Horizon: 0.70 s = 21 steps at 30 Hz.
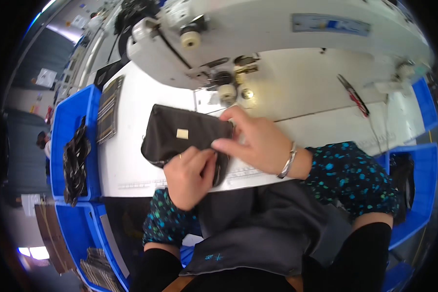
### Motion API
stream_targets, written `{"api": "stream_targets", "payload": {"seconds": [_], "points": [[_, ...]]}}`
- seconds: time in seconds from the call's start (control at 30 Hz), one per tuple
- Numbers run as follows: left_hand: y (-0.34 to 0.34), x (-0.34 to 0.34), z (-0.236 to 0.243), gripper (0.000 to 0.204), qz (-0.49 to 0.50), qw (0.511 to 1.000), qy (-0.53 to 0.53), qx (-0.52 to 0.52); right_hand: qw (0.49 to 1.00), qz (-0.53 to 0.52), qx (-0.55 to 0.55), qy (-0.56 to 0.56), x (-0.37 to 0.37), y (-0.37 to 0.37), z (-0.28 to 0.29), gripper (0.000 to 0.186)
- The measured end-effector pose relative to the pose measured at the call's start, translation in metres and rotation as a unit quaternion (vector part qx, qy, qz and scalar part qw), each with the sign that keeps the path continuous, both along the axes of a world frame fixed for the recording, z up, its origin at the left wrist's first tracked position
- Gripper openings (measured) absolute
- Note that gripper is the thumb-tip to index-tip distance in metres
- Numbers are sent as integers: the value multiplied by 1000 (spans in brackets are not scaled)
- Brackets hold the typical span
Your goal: The person operates an industrial sewing machine to stitch a zipper onto a small plaid pouch. They guide the fabric under the needle, sew along the zipper edge, and then move the finished pouch to a blue bin before picking up a new one to repeat the process.
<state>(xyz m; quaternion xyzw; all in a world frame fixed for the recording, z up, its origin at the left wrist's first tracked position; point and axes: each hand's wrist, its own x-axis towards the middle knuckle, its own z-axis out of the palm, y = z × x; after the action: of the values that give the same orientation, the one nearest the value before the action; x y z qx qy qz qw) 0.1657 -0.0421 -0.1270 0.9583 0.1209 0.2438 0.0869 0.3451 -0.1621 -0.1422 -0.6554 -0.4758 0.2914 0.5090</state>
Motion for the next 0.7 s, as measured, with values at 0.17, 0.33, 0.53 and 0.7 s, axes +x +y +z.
{"api": "stream_targets", "payload": {"seconds": [0.17, 0.33, 0.53, 0.7], "points": [[-61, -8, -11, 16, -64, 986, -85, -131, 996, -22, 72, -42, -19, -46, -11, 31], [-47, -40, -11, 12, -43, 980, -141, -133, 972, -201, 101, -71, 17, -175, 37, 25], [-16, -39, -39, 11, 35, 981, -98, -161, 856, -491, 164, 0, 38, -411, 52, 43], [-17, -30, -38, 12, 28, 978, -108, -178, 767, -498, -402, -55, 39, -531, 8, 51]]}}
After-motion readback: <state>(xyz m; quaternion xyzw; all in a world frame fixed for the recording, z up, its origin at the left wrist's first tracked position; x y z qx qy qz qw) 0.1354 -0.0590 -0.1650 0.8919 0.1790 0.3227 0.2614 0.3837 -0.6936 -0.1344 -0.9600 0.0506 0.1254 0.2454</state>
